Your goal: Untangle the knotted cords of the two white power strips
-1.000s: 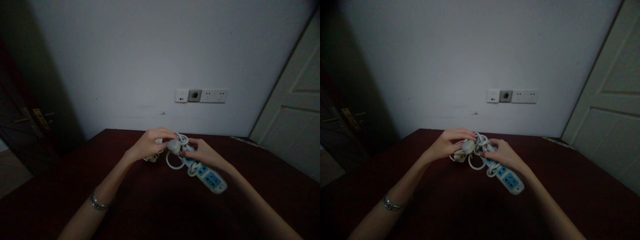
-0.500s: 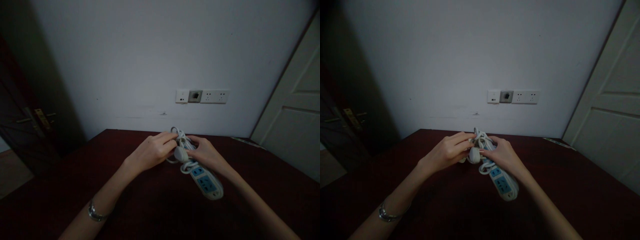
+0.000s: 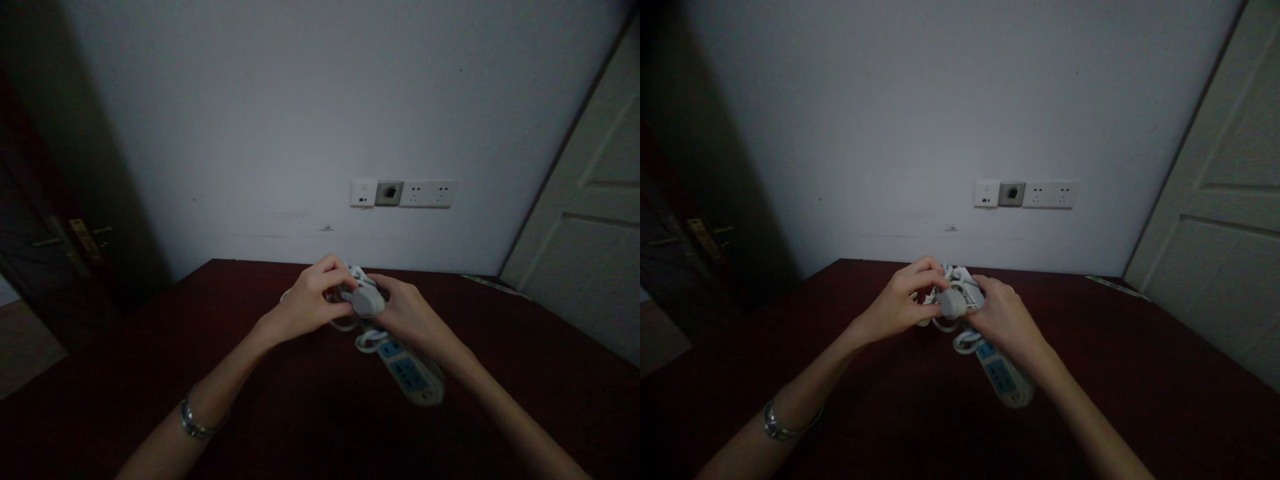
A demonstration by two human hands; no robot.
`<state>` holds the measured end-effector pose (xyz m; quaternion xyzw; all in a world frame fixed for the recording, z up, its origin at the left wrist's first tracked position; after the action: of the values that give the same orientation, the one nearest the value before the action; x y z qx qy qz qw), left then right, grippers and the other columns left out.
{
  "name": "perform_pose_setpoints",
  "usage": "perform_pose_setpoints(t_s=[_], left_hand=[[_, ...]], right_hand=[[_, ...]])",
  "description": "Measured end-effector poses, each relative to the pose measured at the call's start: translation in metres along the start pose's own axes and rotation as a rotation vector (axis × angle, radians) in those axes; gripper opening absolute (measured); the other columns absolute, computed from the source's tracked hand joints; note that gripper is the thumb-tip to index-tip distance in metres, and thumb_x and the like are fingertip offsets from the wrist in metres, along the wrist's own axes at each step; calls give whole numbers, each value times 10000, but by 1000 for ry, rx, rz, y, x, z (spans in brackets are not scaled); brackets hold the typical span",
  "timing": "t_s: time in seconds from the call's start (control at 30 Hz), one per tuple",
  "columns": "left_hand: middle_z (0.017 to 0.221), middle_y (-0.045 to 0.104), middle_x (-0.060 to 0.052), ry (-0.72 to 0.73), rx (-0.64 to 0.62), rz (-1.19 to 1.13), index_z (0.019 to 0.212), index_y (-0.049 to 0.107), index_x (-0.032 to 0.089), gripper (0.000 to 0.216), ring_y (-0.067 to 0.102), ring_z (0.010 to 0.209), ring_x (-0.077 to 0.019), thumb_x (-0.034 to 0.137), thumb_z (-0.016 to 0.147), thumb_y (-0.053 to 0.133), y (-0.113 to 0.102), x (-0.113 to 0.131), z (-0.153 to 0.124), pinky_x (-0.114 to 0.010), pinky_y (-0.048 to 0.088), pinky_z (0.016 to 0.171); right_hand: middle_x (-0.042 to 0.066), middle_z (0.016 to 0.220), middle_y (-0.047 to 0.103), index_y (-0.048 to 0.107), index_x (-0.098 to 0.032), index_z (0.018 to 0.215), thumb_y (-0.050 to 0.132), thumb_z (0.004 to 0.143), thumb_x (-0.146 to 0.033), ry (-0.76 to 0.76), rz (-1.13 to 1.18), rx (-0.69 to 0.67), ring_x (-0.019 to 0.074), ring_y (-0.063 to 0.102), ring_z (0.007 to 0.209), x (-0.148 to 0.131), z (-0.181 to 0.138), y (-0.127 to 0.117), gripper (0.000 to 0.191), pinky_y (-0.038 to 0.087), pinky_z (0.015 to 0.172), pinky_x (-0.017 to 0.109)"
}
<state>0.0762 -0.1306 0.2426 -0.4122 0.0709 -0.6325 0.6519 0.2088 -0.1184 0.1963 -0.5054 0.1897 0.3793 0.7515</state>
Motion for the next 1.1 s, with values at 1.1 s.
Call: perform_pose_setpoints(t_s=[1.1], left_hand=[[1046, 617, -103, -287, -255, -513, 1178, 603, 155, 384, 565, 851, -148, 184, 863, 386, 19, -59, -3, -298, 475, 752]], right_hand=[[62, 715, 671, 684, -113, 924, 751, 597, -433, 448, 662, 13, 111, 566, 521, 48, 7, -2, 463, 413, 498, 218]])
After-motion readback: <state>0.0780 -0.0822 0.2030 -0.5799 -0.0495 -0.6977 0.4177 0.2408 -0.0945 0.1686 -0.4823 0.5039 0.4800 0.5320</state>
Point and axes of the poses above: each hand's wrist, its own z-axis towards the middle knuckle, its own y-axis out of the palm, x = y × z, the point moved 8 cm from there along z, towards the middle knuckle
